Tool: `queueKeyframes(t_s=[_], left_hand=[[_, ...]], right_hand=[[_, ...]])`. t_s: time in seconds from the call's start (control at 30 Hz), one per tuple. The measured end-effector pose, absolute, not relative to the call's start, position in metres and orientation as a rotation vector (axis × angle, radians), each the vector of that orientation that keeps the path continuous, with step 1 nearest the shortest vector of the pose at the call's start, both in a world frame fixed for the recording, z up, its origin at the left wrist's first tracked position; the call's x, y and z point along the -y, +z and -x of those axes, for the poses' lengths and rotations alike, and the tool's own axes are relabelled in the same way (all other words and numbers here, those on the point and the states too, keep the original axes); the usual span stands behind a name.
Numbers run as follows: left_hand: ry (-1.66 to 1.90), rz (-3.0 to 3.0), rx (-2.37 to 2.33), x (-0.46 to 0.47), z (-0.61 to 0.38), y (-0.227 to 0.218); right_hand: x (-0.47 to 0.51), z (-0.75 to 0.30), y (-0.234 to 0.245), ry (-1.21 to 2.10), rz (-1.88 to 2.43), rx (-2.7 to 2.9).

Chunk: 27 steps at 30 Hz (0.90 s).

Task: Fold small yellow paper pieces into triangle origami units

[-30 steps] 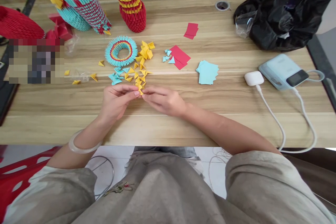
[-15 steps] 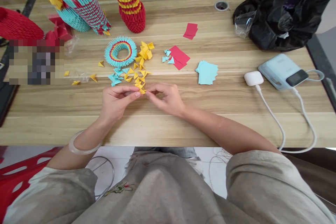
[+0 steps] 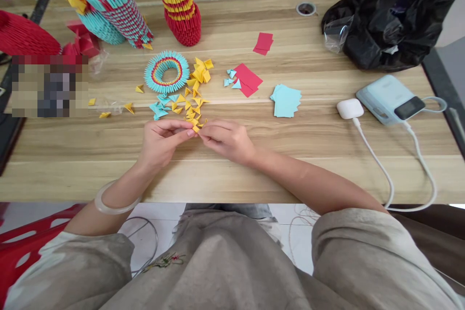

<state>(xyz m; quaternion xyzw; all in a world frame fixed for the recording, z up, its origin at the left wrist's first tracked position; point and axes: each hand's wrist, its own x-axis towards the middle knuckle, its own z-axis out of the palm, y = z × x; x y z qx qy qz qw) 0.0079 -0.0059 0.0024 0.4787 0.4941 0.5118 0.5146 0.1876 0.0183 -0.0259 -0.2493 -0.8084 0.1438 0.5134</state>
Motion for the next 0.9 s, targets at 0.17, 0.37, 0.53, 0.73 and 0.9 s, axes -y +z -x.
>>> queueKeyframes(t_s=[0.17,0.37,0.53,0.73,0.9], left_hand=[[1.271,-1.124,-1.215,0.005,-0.008,0.003],[1.263,-1.152,-1.230,0.006,-0.009,0.005],[1.272,-1.219,-1.289,0.006,-0.008,0.006],[1.214,-1.357,-1.307,0.009,-0.012,0.008],[1.196,-1.541,-1.316,0.012,-0.010,0.004]], right_hand=[[-0.018,-0.192,-0.025,0.466,0.563,2.024],[-0.019,-0.188,-0.016,1.248,0.805,1.699],[-0.023,-0.186,-0.015,1.618,0.829,1.539],[-0.027,-0.186,-0.014,1.548,0.868,1.373],[-0.028,-0.183,-0.011,1.640,0.857,1.349]])
